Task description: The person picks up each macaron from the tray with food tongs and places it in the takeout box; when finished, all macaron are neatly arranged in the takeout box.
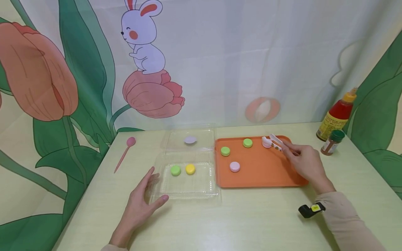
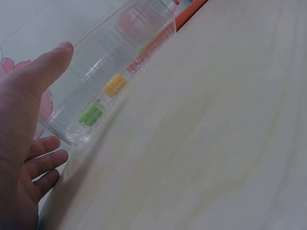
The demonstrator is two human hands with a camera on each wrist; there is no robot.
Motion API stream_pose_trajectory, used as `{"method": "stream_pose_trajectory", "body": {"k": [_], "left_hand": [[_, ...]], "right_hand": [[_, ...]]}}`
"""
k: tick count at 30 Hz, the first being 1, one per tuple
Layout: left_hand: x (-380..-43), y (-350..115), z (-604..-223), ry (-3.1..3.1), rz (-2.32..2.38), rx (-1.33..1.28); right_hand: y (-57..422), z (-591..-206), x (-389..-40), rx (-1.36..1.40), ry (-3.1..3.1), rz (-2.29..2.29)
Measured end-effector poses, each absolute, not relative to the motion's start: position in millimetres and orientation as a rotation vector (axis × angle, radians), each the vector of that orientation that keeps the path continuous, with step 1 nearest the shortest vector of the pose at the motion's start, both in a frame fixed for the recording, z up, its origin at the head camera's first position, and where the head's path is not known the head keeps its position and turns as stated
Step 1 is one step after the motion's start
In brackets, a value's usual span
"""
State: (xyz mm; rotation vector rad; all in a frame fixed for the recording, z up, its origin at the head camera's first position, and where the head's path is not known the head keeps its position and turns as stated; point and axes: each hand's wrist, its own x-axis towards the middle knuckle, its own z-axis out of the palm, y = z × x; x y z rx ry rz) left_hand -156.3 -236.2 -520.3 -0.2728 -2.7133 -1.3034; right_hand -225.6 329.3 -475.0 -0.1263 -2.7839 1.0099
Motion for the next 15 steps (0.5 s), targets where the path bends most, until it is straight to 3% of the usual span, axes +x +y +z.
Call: {"method": "stream_pose_trajectory", "body": {"k": [15], "left_hand": [[-156.5,-236.2,-519.5,-2.706,-1.316,-0.28]], "right_hand": [[323.2,-474.2,-223.7,-0.147,-2.941,0.905]]}}
